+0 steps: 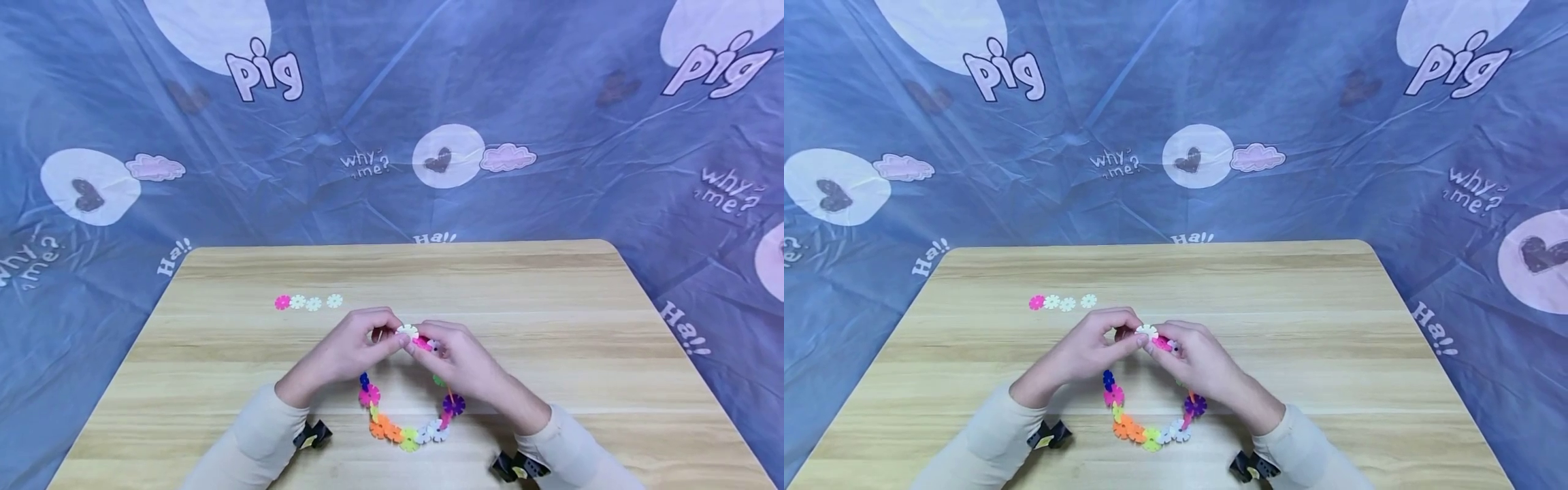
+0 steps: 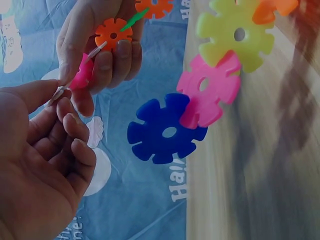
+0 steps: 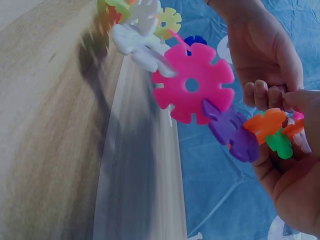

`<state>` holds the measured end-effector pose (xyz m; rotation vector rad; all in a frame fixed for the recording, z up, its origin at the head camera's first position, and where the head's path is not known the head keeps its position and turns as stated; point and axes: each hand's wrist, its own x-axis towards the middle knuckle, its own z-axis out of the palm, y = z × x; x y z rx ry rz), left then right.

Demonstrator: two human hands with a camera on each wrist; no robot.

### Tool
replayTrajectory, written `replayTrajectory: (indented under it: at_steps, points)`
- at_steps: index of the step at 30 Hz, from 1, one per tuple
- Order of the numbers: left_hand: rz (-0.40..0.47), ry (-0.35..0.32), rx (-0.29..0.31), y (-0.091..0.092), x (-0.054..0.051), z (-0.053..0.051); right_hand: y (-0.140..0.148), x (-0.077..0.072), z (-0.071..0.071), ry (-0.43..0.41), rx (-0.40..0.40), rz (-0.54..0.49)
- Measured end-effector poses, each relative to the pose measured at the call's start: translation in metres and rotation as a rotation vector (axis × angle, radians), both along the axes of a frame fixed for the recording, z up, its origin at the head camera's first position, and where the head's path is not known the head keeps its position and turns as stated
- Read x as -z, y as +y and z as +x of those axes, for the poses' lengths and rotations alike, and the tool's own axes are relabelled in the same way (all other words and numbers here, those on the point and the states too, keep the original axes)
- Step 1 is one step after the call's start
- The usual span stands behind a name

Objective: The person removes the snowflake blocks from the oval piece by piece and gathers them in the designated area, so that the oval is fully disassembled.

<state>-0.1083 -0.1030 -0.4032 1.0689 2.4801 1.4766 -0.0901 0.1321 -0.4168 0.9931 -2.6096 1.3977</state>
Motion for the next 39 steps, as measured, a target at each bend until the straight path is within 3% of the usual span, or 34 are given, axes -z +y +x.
replayTrajectory:
  at_steps: [8, 15, 23, 28, 39]
  points:
    - [0.036, -0.043, -0.022, -0.001, 0.002, 0.001, 0.001, 0.000, 0.001, -0.093, 0.008, 0.010]
    - [0.097, -0.014, -0.035, -0.004, 0.002, 0.001, 0.007, 0.004, -0.001, -0.201, 0.055, -0.014]
    - [0.143, 0.028, -0.051, -0.007, 0.004, 0.000, 0.010, 0.005, -0.001, -0.305, 0.006, -0.074]
    - [0.142, 0.028, -0.052, -0.007, 0.004, 0.001, 0.010, 0.004, -0.001, -0.309, -0.002, -0.096]
    - [0.105, 0.016, -0.066, -0.006, 0.002, 0.001, 0.007, 0.005, -0.001, -0.194, 0.014, -0.078]
